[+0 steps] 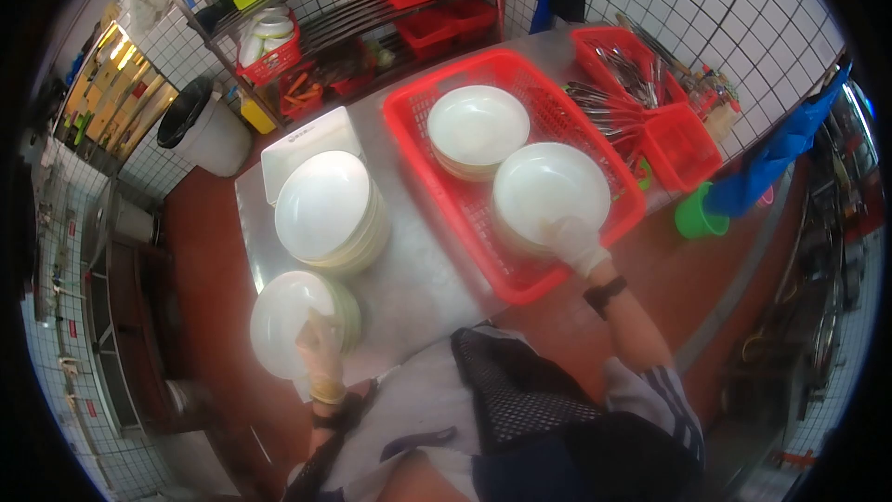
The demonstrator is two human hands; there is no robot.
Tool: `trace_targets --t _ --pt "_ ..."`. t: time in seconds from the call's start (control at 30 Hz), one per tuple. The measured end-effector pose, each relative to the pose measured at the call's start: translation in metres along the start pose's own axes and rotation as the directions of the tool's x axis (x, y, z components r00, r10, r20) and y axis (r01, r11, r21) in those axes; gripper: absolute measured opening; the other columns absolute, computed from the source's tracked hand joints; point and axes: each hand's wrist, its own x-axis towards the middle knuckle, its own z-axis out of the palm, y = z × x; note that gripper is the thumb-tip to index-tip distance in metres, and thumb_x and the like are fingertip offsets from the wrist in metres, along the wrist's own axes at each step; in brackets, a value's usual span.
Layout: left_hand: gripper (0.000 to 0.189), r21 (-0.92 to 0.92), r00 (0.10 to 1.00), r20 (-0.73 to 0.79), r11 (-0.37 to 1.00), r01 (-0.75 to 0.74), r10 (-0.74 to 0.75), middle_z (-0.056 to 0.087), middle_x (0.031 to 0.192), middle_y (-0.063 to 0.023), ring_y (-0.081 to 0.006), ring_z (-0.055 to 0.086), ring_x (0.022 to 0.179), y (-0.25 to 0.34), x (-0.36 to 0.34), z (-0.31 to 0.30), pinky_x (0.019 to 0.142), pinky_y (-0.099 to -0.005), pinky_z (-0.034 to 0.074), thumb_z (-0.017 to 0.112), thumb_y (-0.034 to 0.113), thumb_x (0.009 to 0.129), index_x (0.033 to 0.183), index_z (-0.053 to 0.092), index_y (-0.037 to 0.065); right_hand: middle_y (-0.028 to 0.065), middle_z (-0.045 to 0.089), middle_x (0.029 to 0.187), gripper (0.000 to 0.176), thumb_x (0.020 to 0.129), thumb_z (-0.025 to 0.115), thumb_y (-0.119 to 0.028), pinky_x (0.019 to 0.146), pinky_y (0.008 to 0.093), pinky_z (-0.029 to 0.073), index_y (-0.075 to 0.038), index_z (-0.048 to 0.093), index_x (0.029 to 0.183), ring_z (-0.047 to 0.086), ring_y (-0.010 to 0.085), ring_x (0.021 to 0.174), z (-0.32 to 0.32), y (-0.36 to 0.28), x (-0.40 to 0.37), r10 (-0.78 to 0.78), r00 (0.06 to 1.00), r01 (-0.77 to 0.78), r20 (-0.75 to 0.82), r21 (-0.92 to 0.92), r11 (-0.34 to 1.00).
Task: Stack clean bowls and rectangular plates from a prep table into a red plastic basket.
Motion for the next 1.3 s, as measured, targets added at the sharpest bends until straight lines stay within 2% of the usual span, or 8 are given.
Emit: trace_targets --t 0.17,0.47,0.6,0.8,1.0,1.03,1.07,1.3 --pt "0.045 0.086 0.994 -0.107 0.996 0.017 -0.008 0.069 0.074 -0.0153 -0.0262 0.063 0.068 -0.016 0.000 -0.028 0.070 -0.0378 0.049 0.048 0.025 0.105 0.080 0.071 -0.004 0.0160 0.065 0.074 0.029 0.103 0.046 -0.023 0.066 0.0465 0.051 -0.003 0.065 0.097 0.065 0.0323 0.074 0.013 0.009 0.000 -0.104 0.976 0.128 -0.191 0.116 0.985" --pt "0.032 0.494 0.958 -0.115 0.852 -0.175 0.264 0.062 0.065 -0.0131 -0.0348 0.059 0.061 -0.111 -0.024 -0.072 0.060 -0.0447 0.048 0.060 0.012 0.095 0.065 0.061 0.002 0.0051 0.053 0.057 0.051 0.106 0.049 -0.031 0.055 0.0353 0.040 0.000 0.056 0.066 0.049 0.0165 0.053 -0.058 -0.025 0.019 0.598 0.802 -0.374 -0.001 0.778 0.504" --pt "0.036 0.689 0.787 0.074 0.539 -0.484 0.613 0.051 0.055 -0.0099 -0.0322 0.051 0.050 -0.130 -0.025 -0.083 0.053 -0.0444 0.043 0.066 0.006 0.086 0.055 0.047 0.008 0.0051 0.053 0.057 0.050 0.106 0.049 -0.030 0.055 0.0354 0.040 -0.001 0.055 0.065 0.050 0.0164 0.054 -0.002 -0.016 0.006 0.442 0.866 -0.249 -0.235 0.564 0.787" --pt "0.029 0.759 0.807 0.185 0.440 -0.480 0.561 0.047 0.054 -0.0071 -0.0284 0.050 0.050 -0.143 -0.022 -0.087 0.049 -0.0406 0.040 0.064 0.003 0.077 0.058 0.044 0.012 0.0106 0.058 0.059 0.047 0.105 0.048 -0.026 0.058 0.0402 0.044 -0.001 0.059 0.067 0.055 0.0236 0.054 -0.043 -0.052 0.024 0.225 0.892 -0.062 -0.392 0.387 0.920" --pt "0.023 0.769 0.779 0.121 0.438 -0.466 0.615 0.045 0.053 -0.0055 -0.0267 0.050 0.050 -0.126 -0.021 -0.092 0.049 -0.0403 0.040 0.062 0.003 0.075 0.062 0.046 0.013 0.0120 0.058 0.058 0.045 0.104 0.049 -0.024 0.058 0.0405 0.046 -0.002 0.059 0.066 0.060 0.0260 0.056 -0.042 -0.061 0.029 0.190 0.919 -0.057 -0.346 0.360 0.931" --pt "0.023 0.770 0.779 0.116 0.440 -0.462 0.616 0.045 0.053 -0.0055 -0.0267 0.050 0.050 -0.124 -0.020 -0.093 0.049 -0.0403 0.040 0.062 0.003 0.075 0.062 0.046 0.013 0.0096 0.060 0.076 0.017 0.097 0.053 -0.019 0.065 0.0425 0.049 -0.003 0.058 0.098 0.061 0.0257 0.069 -0.019 -0.051 0.021 0.088 0.966 -0.043 -0.244 0.184 0.982" --pt "0.022 0.765 0.778 0.134 0.436 -0.475 0.613 0.045 0.053 -0.0055 -0.0264 0.050 0.050 -0.123 -0.018 -0.095 0.048 -0.0402 0.040 0.062 0.002 0.075 0.063 0.047 0.013 0.0072 0.061 0.094 0.040 0.090 0.056 -0.015 0.071 0.0444 0.051 -0.005 0.058 0.130 0.062 0.0255 0.083 -0.005 -0.046 0.017 0.007 0.993 -0.006 -0.121 0.005 1.000" --pt "0.022 0.778 0.753 0.010 0.468 -0.419 0.658 0.046 0.055 -0.0078 -0.0277 0.050 0.049 -0.113 -0.011 -0.091 0.044 -0.0389 0.042 0.063 -0.002 0.077 0.064 0.049 0.010 0.0057 0.059 0.087 0.034 0.091 0.056 -0.013 0.067 0.0403 0.049 -0.007 0.061 0.124 0.060 0.0230 0.078 0.001 -0.055 0.019 0.117 0.993 -0.113 0.005 0.314 0.943"
